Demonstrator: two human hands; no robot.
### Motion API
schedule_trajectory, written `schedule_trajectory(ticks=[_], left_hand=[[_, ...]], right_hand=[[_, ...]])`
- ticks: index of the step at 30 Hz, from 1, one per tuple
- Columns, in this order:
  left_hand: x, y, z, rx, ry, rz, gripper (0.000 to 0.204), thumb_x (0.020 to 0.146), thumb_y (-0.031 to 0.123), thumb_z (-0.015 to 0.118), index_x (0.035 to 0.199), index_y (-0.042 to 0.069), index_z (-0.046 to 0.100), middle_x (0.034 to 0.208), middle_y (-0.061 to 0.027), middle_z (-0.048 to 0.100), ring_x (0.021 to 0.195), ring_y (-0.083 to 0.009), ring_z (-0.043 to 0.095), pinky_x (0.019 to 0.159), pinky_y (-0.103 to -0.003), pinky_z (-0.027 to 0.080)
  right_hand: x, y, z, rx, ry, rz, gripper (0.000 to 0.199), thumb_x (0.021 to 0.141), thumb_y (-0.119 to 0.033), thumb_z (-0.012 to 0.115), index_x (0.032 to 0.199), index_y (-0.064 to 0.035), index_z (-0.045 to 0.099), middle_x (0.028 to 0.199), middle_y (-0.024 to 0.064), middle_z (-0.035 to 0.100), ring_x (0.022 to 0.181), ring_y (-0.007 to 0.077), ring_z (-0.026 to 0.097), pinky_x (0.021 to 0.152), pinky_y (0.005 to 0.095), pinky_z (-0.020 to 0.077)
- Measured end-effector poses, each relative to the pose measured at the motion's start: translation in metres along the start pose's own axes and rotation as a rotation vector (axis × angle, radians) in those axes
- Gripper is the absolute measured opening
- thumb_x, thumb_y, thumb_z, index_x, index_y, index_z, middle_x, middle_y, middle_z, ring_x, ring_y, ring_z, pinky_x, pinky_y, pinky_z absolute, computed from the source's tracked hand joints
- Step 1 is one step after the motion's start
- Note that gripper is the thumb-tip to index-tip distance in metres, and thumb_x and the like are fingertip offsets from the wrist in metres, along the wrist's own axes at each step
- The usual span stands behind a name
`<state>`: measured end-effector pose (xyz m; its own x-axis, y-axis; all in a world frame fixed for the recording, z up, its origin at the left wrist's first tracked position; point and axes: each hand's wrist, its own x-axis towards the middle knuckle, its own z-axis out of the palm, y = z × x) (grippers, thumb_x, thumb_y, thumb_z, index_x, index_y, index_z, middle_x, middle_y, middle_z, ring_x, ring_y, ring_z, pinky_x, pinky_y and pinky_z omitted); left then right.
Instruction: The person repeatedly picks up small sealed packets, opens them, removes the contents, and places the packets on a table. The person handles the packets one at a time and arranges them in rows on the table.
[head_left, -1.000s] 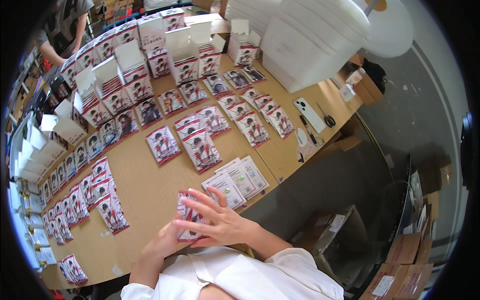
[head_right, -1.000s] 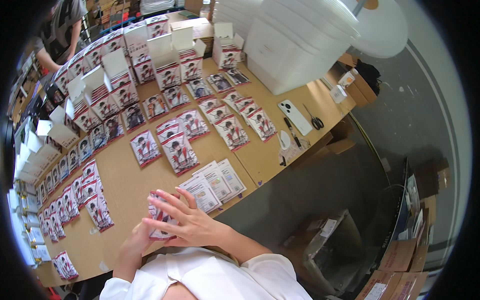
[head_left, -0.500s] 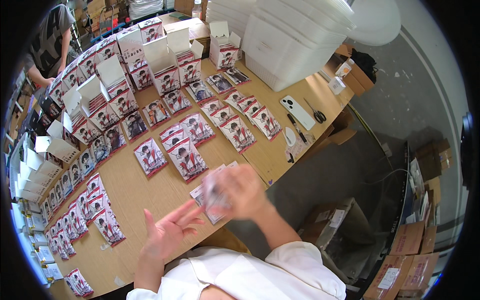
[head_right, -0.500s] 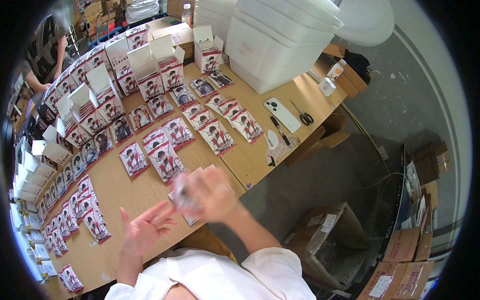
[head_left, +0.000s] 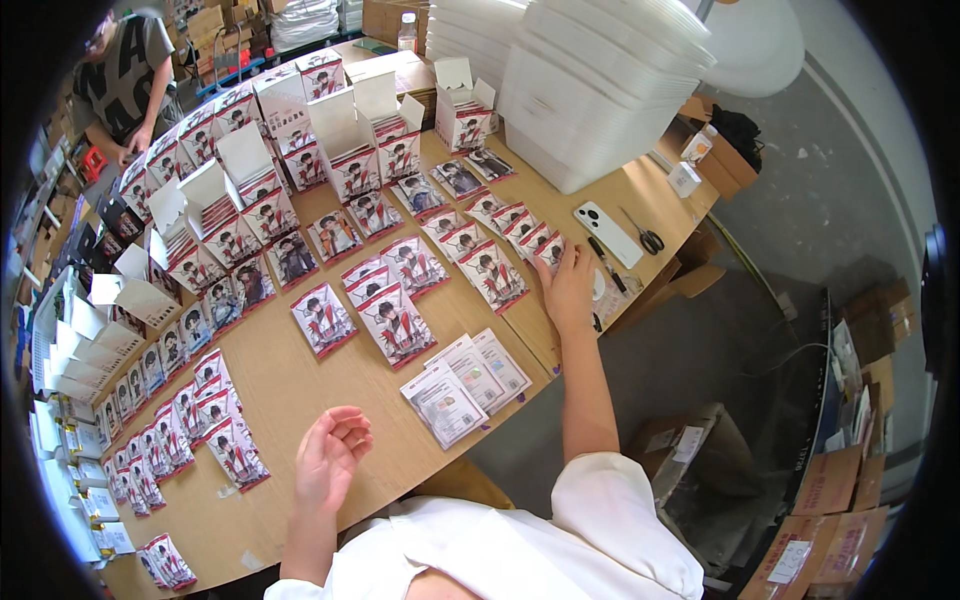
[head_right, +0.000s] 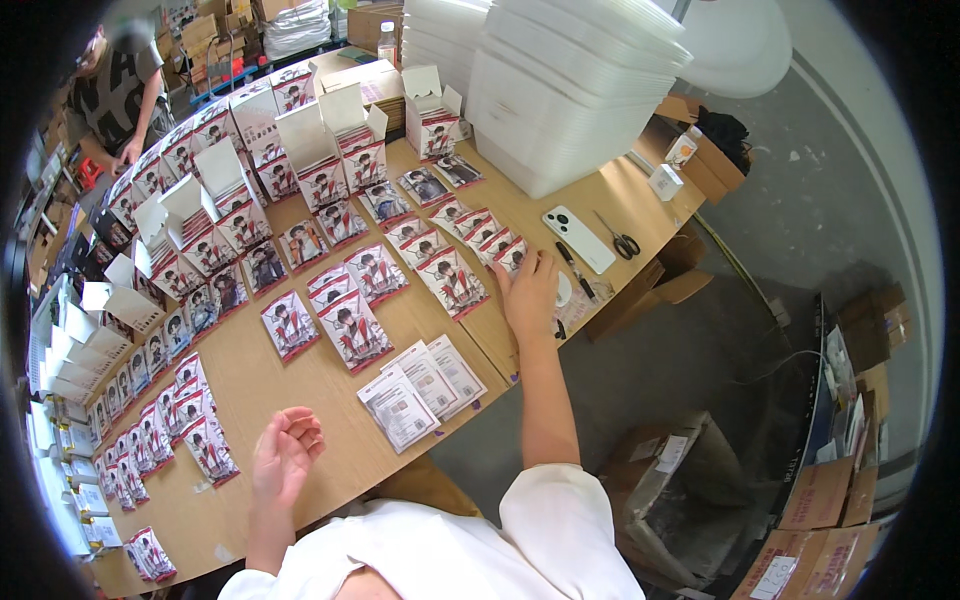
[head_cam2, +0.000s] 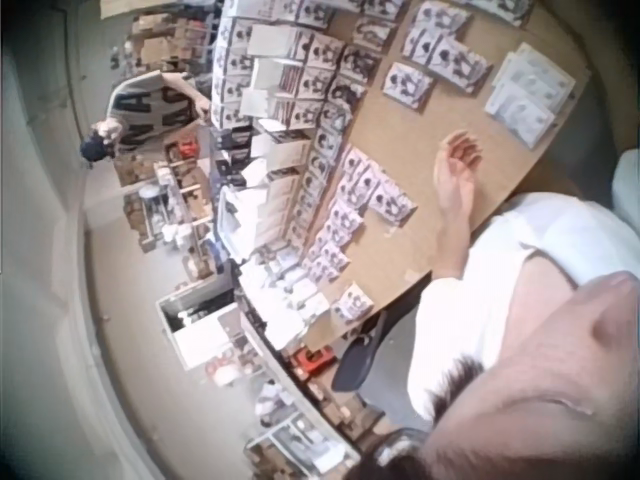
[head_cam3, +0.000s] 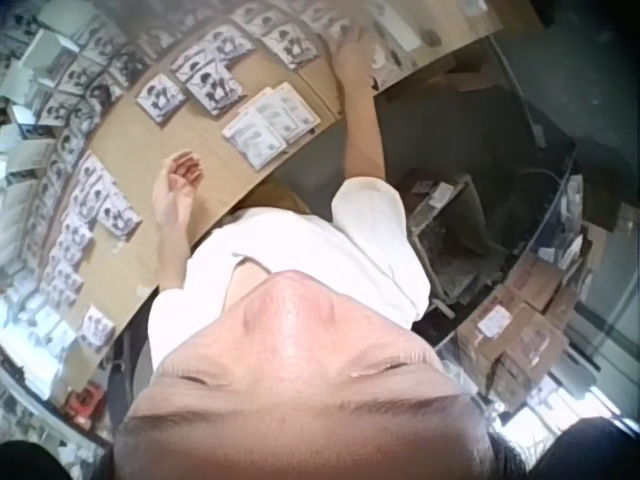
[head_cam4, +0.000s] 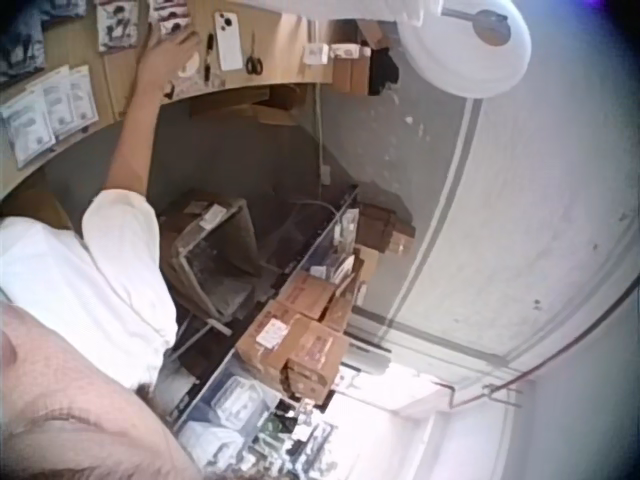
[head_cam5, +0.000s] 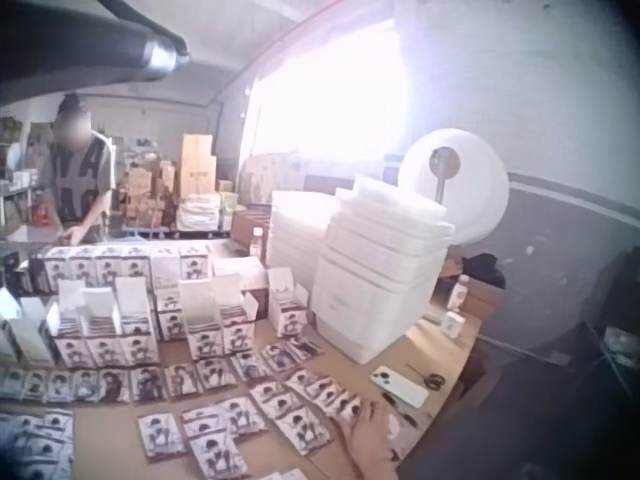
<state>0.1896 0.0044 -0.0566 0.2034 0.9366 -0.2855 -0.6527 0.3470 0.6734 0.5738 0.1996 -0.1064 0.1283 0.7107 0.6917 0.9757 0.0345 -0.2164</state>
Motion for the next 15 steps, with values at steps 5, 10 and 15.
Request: schedule_trajectory(ticks=[5, 10, 15], left_hand=[[-0.008, 0.006, 0.000, 0.002, 0.033, 0.054, 0.033, 0.102, 0.029, 0.042, 0.112, 0.002, 0.058, 0.103, -0.0090, 0.062, 0.095, -0.0173, 0.058, 0.086, -0.033, 0.046], [-0.013, 0.010, 0.001, 0.033, 0.040, 0.091, 0.028, 0.101, 0.026, 0.046, 0.111, 0.002, 0.057, 0.101, -0.0086, 0.062, 0.094, -0.0159, 0.057, 0.084, -0.032, 0.046], [-0.024, 0.008, -0.005, 0.027, 0.037, 0.111, 0.024, 0.100, 0.023, 0.048, 0.109, 0.002, 0.057, 0.099, -0.0086, 0.063, 0.091, -0.0160, 0.059, 0.082, -0.031, 0.047]], right_hand=[[-0.004, -0.059, -0.066, 0.252, -0.110, -0.030, 0.052, 0.082, -0.028, 0.074, 0.120, 0.0012, 0.055, 0.121, 0.0241, 0.048, 0.110, 0.0396, 0.047, 0.096, 0.0489, 0.0379], [-0.077, -0.139, -0.122, 0.351, -0.481, -0.208, 0.062, 0.063, -0.037, 0.086, 0.106, -0.0006, 0.060, 0.109, 0.0145, 0.050, 0.107, 0.0336, 0.047, 0.089, 0.0449, 0.0395], [-0.107, -0.171, -0.124, 0.100, -0.595, -0.167, 0.073, 0.052, -0.042, 0.089, 0.101, -0.0015, 0.055, 0.104, 0.0142, 0.051, 0.100, 0.0311, 0.048, 0.084, 0.0426, 0.0377]])
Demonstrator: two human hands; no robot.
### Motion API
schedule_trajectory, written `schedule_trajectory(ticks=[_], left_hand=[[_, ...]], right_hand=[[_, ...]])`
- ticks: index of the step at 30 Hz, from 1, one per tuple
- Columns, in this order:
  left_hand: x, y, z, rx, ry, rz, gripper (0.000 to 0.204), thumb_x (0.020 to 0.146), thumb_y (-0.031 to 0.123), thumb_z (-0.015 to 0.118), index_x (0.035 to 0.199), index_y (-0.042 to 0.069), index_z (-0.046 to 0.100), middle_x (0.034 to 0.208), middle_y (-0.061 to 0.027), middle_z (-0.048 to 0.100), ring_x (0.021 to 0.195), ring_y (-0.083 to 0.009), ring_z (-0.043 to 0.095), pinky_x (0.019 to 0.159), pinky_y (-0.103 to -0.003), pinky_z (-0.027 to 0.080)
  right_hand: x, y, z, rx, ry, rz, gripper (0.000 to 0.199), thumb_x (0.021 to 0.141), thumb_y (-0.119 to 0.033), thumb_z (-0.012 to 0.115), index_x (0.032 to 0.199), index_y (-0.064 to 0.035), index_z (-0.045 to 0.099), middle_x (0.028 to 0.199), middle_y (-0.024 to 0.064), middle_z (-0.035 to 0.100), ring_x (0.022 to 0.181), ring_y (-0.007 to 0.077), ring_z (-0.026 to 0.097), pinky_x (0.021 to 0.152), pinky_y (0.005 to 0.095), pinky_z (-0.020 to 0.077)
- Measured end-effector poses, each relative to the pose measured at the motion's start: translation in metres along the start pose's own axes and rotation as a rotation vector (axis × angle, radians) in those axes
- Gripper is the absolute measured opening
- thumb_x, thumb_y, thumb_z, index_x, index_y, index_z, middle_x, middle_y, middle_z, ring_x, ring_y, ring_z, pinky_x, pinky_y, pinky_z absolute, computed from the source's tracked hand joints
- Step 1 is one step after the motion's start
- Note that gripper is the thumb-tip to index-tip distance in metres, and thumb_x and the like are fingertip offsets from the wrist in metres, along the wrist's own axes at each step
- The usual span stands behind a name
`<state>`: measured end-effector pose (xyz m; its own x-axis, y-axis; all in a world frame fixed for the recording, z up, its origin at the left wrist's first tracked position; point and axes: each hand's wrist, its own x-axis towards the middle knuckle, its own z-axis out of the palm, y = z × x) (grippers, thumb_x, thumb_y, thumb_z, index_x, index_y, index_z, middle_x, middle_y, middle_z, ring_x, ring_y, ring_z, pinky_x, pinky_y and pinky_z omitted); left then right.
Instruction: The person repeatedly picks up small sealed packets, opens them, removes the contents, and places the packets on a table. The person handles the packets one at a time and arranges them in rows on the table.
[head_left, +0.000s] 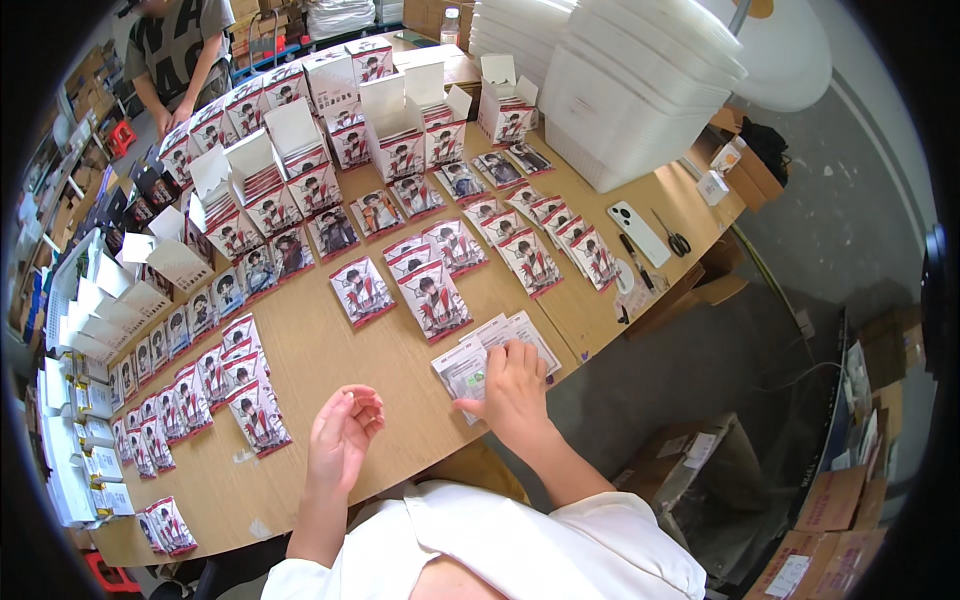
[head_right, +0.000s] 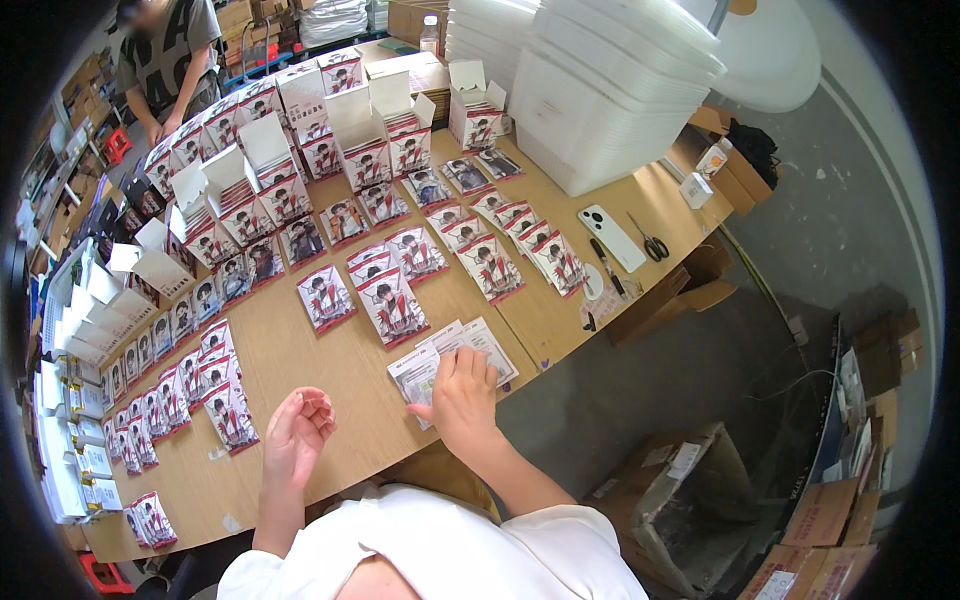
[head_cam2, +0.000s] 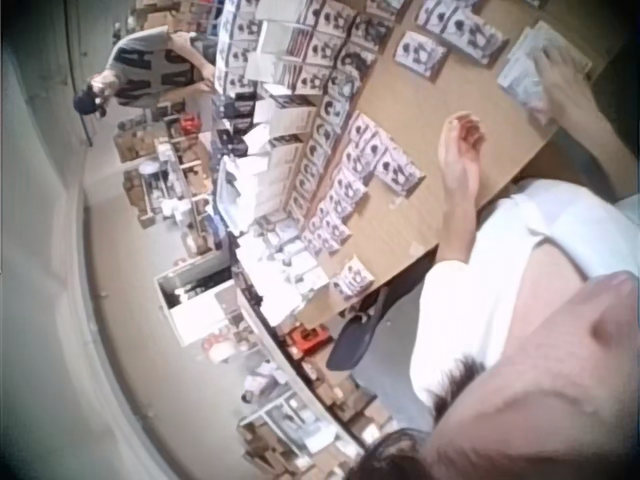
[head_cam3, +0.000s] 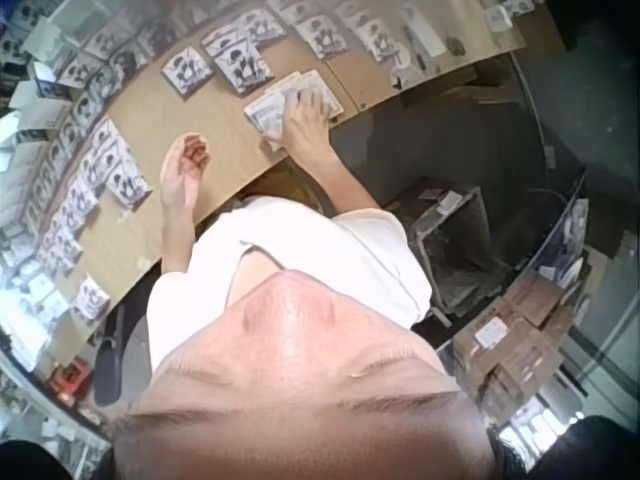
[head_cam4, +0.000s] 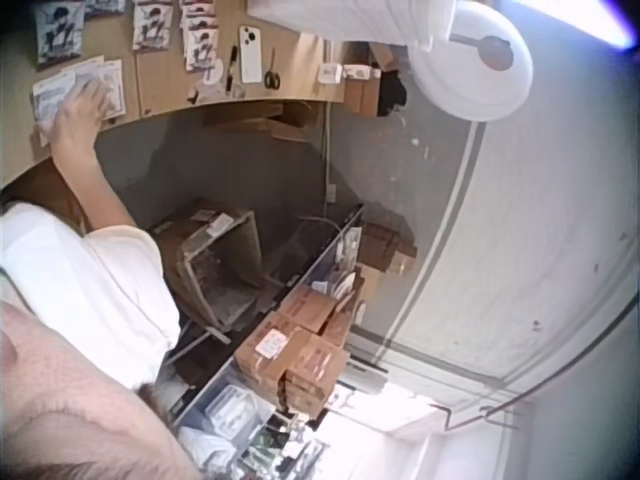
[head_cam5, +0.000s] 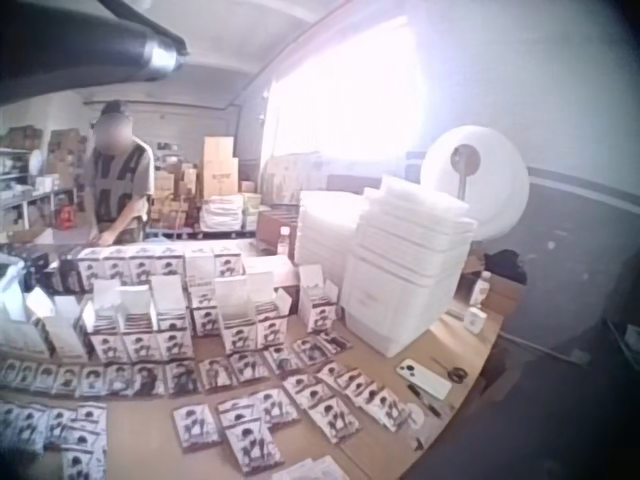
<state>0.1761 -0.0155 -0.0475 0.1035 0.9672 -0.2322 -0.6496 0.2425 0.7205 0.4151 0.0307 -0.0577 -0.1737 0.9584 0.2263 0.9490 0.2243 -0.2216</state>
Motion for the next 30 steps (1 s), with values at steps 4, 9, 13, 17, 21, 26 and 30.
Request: schedule_trajectory(ticks=[4, 9, 13, 17, 21, 26, 30], left_hand=[[-0.012, -0.001, -0.008, -0.006, 0.004, 0.023, 0.022, 0.099, 0.021, 0.050, 0.108, 0.002, 0.057, 0.098, -0.0085, 0.063, 0.089, -0.0161, 0.059, 0.082, -0.030, 0.048], [-0.029, 0.001, -0.019, 0.015, -0.027, 0.050, 0.022, 0.098, 0.023, 0.052, 0.108, 0.004, 0.057, 0.098, -0.0078, 0.062, 0.090, -0.0161, 0.058, 0.082, -0.030, 0.048], [-0.045, 0.003, -0.032, 0.014, -0.014, 0.077, 0.021, 0.098, 0.022, 0.053, 0.107, 0.004, 0.057, 0.097, -0.0080, 0.062, 0.089, -0.0156, 0.059, 0.082, -0.030, 0.048], [-0.062, 0.005, -0.047, -0.031, -0.021, 0.080, 0.019, 0.099, 0.018, 0.051, 0.108, 0.003, 0.058, 0.098, -0.0080, 0.064, 0.088, -0.0146, 0.060, 0.082, -0.030, 0.048], [-0.077, 0.008, -0.060, -0.053, -0.003, 0.088, 0.019, 0.098, 0.017, 0.053, 0.109, 0.003, 0.059, 0.098, -0.0073, 0.064, 0.088, -0.0141, 0.060, 0.082, -0.030, 0.048], [-0.085, -0.002, -0.073, 0.172, 0.018, 0.202, 0.048, 0.092, 0.026, 0.064, 0.130, 0.002, 0.046, 0.115, -0.0107, 0.057, 0.103, -0.0193, 0.057, 0.090, -0.035, 0.048], [-0.077, -0.020, -0.053, 0.340, 0.074, 0.409, 0.082, 0.086, 0.028, 0.073, 0.146, 0.002, 0.025, 0.133, -0.0135, 0.044, 0.120, -0.0229, 0.048, 0.099, -0.039, 0.044]], right_hand=[[-0.001, -0.014, -0.003, -0.072, -0.055, 0.042, 0.074, 0.054, -0.043, 0.089, 0.104, -0.0005, 0.054, 0.103, 0.0151, 0.051, 0.098, 0.0306, 0.048, 0.083, 0.0424, 0.0382], [-0.007, -0.027, 0.003, -0.079, -0.079, 0.101, 0.079, 0.059, -0.038, 0.089, 0.114, 0.0046, 0.052, 0.103, 0.0178, 0.052, 0.098, 0.0315, 0.051, 0.086, 0.0416, 0.0427], [-0.005, -0.032, 0.000, -0.043, -0.068, 0.089, 0.080, 0.062, -0.034, 0.089, 0.120, 0.0056, 0.049, 0.106, 0.0199, 0.052, 0.100, 0.0348, 0.052, 0.090, 0.0410, 0.0461], [-0.004, -0.039, -0.007, -0.072, -0.130, 0.184, 0.083, 0.061, -0.031, 0.089, 0.122, 0.0052, 0.046, 0.109, 0.0222, 0.051, 0.104, 0.0389, 0.052, 0.087, 0.0452, 0.0489], [-0.004, -0.032, -0.004, 0.036, -0.076, 0.139, 0.080, 0.063, -0.025, 0.088, 0.122, 0.0058, 0.045, 0.103, 0.0261, 0.055, 0.098, 0.0429, 0.057, 0.082, 0.0439, 0.0517], [-0.010, -0.086, -0.017, 0.399, -0.131, -0.059, 0.052, 0.080, -0.007, 0.072, 0.124, -0.0002, 0.045, 0.100, 0.0260, 0.061, 0.082, 0.0446, 0.062, 0.069, 0.0470, 0.0529], [-0.044, -0.148, 0.009, 0.698, 0.023, -0.595, 0.051, 0.083, -0.006, 0.066, 0.129, -0.0007, 0.044, 0.104, 0.0192, 0.061, 0.091, 0.0379, 0.061, 0.075, 0.0432, 0.0519]])
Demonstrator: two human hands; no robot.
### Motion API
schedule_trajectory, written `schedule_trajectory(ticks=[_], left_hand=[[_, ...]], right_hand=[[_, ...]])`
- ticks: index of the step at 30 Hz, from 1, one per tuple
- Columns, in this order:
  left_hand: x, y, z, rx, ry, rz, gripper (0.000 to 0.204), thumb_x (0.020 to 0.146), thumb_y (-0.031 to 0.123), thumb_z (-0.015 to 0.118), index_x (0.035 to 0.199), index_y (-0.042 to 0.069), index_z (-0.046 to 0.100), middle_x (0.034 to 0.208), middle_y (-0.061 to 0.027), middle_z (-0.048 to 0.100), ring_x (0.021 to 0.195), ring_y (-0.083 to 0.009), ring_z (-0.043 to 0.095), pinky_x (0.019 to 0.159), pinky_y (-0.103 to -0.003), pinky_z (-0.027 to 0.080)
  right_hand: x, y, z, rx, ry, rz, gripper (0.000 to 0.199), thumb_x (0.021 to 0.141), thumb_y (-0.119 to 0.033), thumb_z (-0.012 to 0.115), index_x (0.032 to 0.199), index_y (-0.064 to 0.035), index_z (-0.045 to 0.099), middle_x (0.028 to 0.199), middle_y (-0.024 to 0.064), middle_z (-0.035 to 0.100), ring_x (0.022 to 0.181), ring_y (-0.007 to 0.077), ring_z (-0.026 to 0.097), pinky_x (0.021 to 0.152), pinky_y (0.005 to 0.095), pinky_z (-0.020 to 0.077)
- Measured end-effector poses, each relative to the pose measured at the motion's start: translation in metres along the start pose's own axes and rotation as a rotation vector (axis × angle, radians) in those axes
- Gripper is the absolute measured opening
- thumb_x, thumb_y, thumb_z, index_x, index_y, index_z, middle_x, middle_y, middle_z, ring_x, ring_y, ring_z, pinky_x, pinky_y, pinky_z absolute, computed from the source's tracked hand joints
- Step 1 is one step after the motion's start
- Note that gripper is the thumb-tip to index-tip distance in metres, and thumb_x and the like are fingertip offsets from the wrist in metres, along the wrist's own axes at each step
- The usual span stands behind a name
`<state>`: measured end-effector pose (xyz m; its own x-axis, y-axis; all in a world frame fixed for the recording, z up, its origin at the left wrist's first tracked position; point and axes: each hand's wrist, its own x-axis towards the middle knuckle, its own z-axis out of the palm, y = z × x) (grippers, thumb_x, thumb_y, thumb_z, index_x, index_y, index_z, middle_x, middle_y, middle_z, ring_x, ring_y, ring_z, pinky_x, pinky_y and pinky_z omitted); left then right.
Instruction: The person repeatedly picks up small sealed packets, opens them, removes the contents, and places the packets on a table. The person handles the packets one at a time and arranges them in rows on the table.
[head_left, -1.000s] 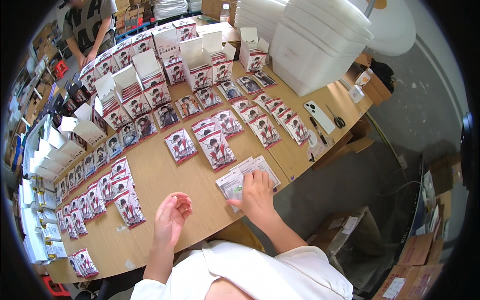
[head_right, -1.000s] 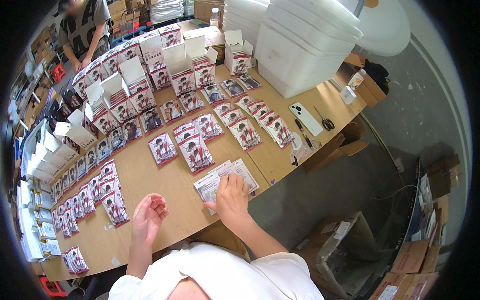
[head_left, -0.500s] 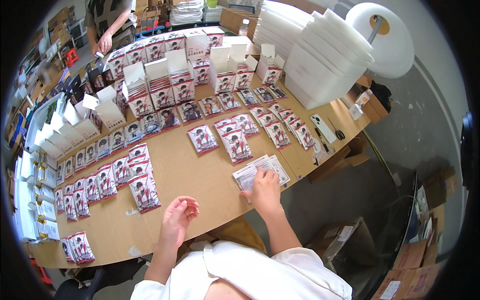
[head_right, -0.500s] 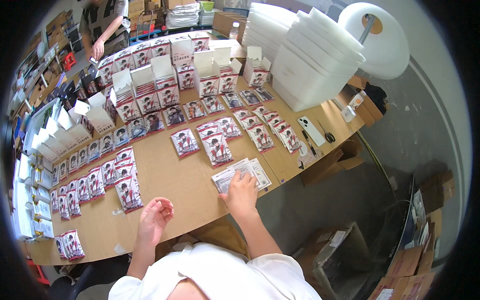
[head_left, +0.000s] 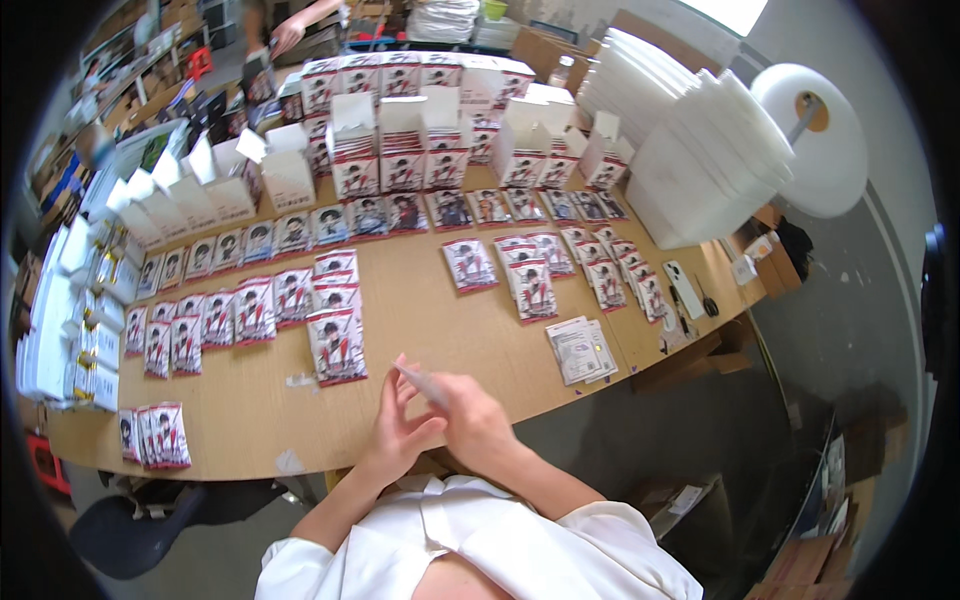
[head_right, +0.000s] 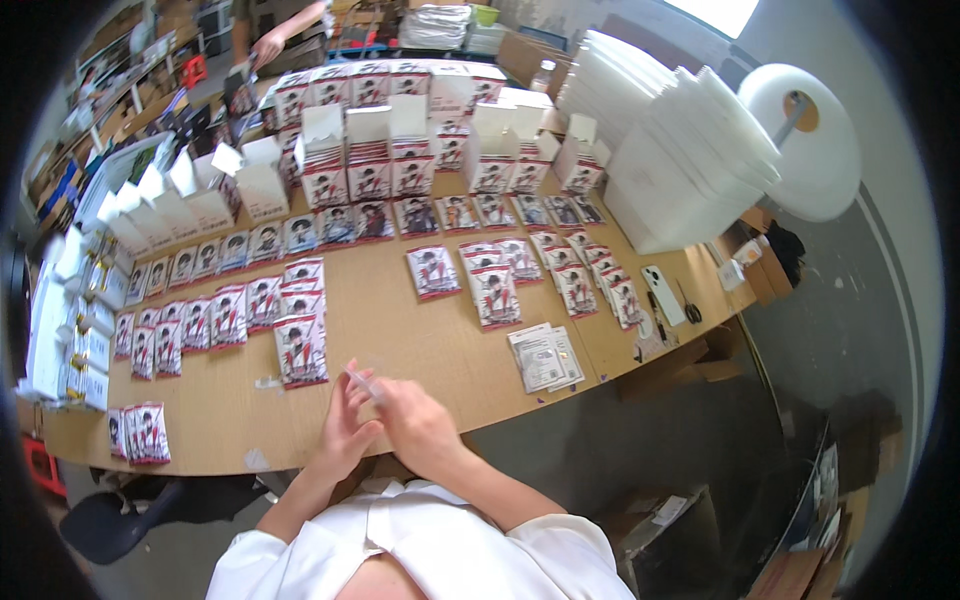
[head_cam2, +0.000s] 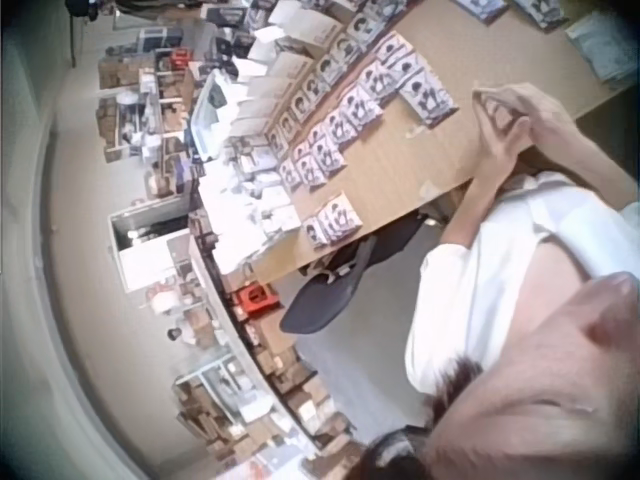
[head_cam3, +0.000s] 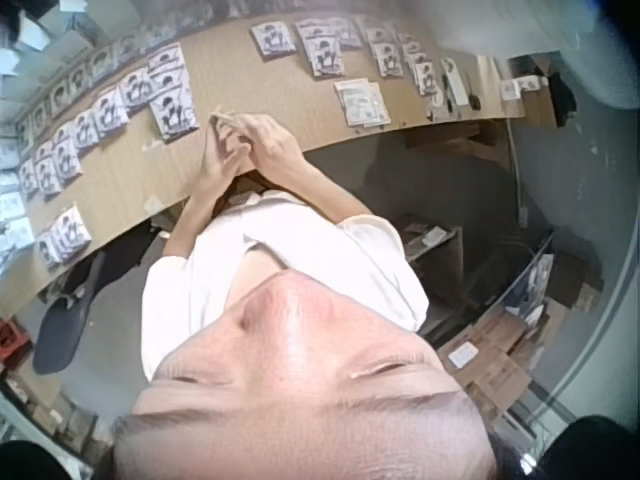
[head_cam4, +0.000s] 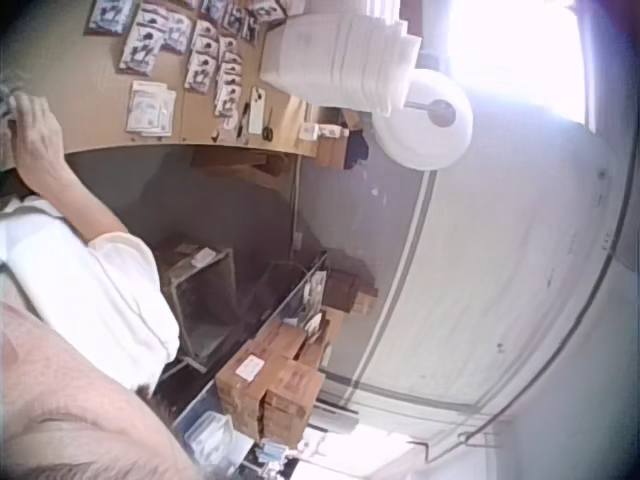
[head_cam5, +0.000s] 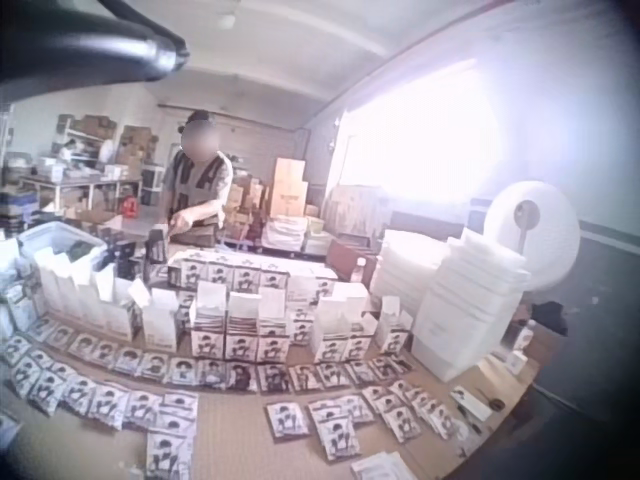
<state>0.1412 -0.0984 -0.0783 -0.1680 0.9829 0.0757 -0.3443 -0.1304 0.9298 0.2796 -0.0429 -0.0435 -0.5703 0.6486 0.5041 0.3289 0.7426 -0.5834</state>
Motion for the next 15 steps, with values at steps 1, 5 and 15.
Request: schedule_trajectory(ticks=[1, 5, 15], left_hand=[[0.004, -0.005, 0.002, 0.049, 0.029, 0.063, 0.080, 0.086, 0.028, 0.074, 0.145, 0.002, 0.026, 0.132, -0.0132, 0.045, 0.119, -0.0227, 0.048, 0.099, -0.038, 0.043], [0.009, 0.020, -0.018, 0.519, 0.114, 0.202, 0.074, 0.084, 0.027, 0.075, 0.139, 0.003, 0.032, 0.119, -0.0135, 0.047, 0.110, -0.0227, 0.049, 0.095, -0.036, 0.040], [0.001, 0.034, -0.019, 1.298, 0.182, 0.533, 0.081, 0.068, 0.035, 0.082, 0.132, 0.007, 0.041, 0.109, -0.0124, 0.041, 0.107, -0.0298, 0.043, 0.097, -0.057, 0.026]], right_hand=[[0.000, -0.005, 0.008, -0.104, -0.140, -0.125, 0.056, 0.084, -0.007, 0.067, 0.134, -0.0010, 0.042, 0.115, 0.0207, 0.056, 0.102, 0.0382, 0.057, 0.085, 0.0430, 0.0501], [0.006, -0.012, -0.018, 0.237, -0.437, -0.018, 0.048, 0.083, -0.006, 0.068, 0.127, 0.0013, 0.051, 0.127, 0.0228, 0.052, 0.112, 0.0390, 0.056, 0.093, 0.0417, 0.0489], [0.029, -0.021, -0.001, 0.256, -0.005, 0.032, 0.014, 0.080, -0.002, 0.073, 0.092, 0.0013, 0.066, 0.084, 0.0110, 0.067, 0.071, 0.0227, 0.064, 0.060, 0.0298, 0.0512]])
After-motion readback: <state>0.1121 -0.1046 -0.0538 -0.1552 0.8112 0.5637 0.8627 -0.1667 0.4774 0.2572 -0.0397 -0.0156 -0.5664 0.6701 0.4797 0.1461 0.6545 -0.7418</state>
